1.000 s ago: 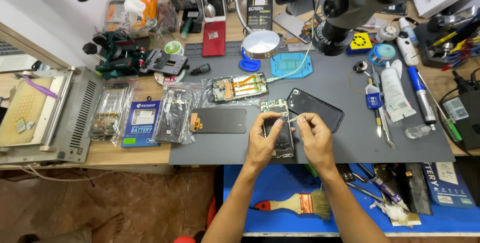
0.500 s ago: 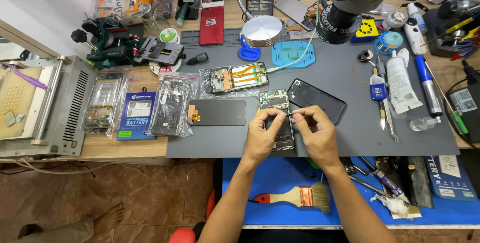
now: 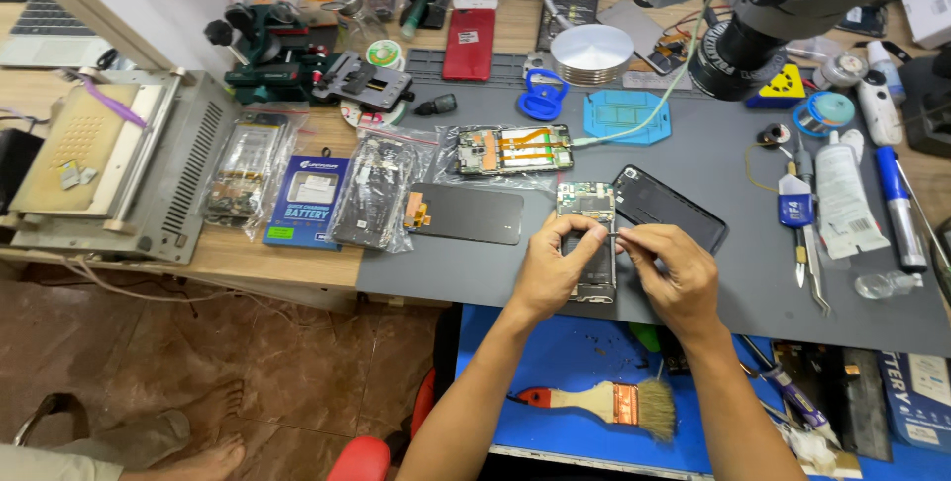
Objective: The person handles a black smartphone battery, peels off a protective film, and places it on the workbench. They then pick up a disassembled smartphone, connect a ribbon cable to the motherboard, and reposition the device on the table.
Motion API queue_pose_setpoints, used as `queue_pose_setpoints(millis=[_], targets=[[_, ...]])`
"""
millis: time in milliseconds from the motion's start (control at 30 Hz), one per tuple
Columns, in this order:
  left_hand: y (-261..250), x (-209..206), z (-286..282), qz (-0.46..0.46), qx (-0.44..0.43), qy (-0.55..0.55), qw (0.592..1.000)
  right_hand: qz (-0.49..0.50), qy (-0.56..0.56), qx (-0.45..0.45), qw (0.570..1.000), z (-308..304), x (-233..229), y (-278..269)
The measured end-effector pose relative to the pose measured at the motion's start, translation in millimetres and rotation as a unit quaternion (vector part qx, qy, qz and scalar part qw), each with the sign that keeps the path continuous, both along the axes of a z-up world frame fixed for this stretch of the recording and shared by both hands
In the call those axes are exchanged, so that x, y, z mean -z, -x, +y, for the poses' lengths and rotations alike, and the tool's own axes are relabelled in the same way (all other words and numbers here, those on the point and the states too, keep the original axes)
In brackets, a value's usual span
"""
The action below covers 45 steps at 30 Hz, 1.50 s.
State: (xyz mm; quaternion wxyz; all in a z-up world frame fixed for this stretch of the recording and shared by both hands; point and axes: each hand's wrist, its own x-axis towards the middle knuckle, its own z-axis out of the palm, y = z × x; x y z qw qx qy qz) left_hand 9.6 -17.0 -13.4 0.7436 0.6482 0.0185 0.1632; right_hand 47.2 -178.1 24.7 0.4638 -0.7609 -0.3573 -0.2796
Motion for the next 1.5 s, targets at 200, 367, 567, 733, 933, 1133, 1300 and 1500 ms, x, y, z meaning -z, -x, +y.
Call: queue_pose_setpoints(millis=[200, 367, 567, 733, 933, 1133, 1300, 1500], targets=[[4.3, 2.7, 0.2, 0.001, 0.001, -0.004, 1.0, -0.015, 0.002, 0.009, 1.0, 0.4, 6.0, 7.0], [9.4, 3.2, 0.4, -0.007, 0.001, -0.01, 1.0, -0.027, 0.01, 0.005, 1.0, -5.1, 13.0, 8.6], [21.1, -13.7, 4.0, 0.027, 0.033, -0.074, 0.996, 0.009, 0.06, 0.02, 0.998, -16.3, 22.8, 16.7], [24.1, -19.3, 5.2, 0.025, 0.027, -0.085, 0.996, 0.029, 0.063, 0.026, 0.997, -12.8, 15.5, 21.3], [23.1, -15.3, 2.9, 0.008, 0.026, -0.083, 0.996, 0.075, 0.062, 0.032, 0.995, -14.3, 15.0, 21.6], [23.4, -20.3, 1.4, 0.019, 0.021, -0.072, 0.997, 0.091, 0.048, 0.026, 0.994, -15.2, 11.8, 20.4], [19.7, -15.0, 0.2, 0.013, 0.012, -0.075, 0.997, 0.1, 0.047, 0.019, 0.994, -16.9, 9.2, 20.7], [22.0, -16.5, -0.6, 0.013, 0.018, -0.073, 0.997, 0.13, 0.04, 0.016, 0.991, -18.8, 8.9, 21.7]])
